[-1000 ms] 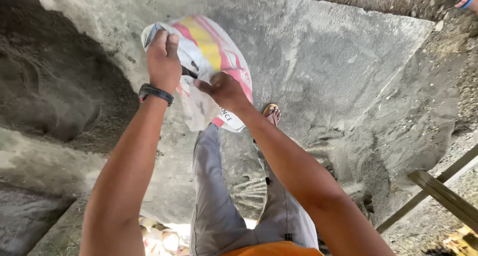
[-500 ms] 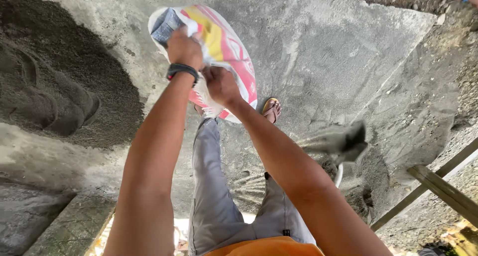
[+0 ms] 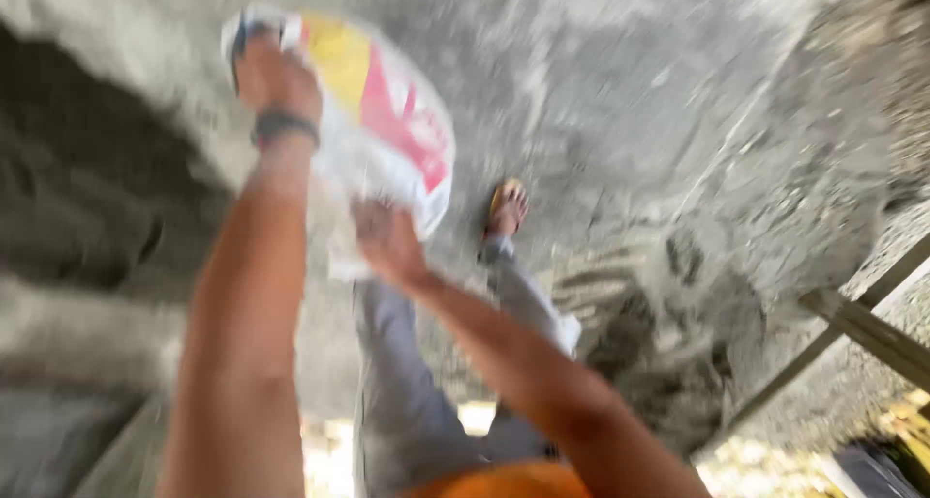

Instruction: Opening a bag of cement and pouring it onto a pile of sand

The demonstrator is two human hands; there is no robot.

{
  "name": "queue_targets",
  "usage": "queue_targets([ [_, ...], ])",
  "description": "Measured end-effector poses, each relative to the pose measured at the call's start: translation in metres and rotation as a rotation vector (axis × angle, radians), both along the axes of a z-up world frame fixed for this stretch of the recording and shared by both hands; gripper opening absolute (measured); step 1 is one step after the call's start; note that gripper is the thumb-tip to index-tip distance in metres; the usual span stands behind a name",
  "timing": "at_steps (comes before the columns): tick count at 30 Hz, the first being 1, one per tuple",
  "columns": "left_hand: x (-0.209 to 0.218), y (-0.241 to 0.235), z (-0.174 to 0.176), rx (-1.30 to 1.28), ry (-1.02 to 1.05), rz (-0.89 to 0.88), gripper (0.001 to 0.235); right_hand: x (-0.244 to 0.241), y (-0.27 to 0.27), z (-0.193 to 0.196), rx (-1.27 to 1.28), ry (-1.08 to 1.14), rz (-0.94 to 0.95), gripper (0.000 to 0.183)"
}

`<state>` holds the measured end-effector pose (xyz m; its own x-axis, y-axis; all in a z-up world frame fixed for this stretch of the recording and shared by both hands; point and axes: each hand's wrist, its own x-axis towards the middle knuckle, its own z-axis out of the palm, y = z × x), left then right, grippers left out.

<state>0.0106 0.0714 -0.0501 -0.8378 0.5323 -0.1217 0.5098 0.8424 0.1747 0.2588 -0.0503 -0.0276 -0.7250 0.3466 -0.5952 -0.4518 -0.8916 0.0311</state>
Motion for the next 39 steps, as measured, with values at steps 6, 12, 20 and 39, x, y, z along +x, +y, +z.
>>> queue_targets([
  [6,0.015,-0.025,0.119,-0.103,-0.243,-0.258,0.055,-0.009,0.113,0.098,0.87,-0.725,1.144,0.035],
  [12,0.012,-0.071,0.106,-0.096,-0.204,-1.1,0.039,-0.018,0.143,0.041,0.978,-0.614,0.843,0.037],
  [20,-0.023,-0.07,0.08,0.172,-0.805,-0.801,0.017,-0.054,0.131,0.087,0.304,-0.542,0.509,0.02],
  [39,0.031,-0.034,0.021,0.057,-0.334,-0.052,0.009,-0.037,-0.084,-0.086,-0.093,0.323,-0.183,0.043],
])
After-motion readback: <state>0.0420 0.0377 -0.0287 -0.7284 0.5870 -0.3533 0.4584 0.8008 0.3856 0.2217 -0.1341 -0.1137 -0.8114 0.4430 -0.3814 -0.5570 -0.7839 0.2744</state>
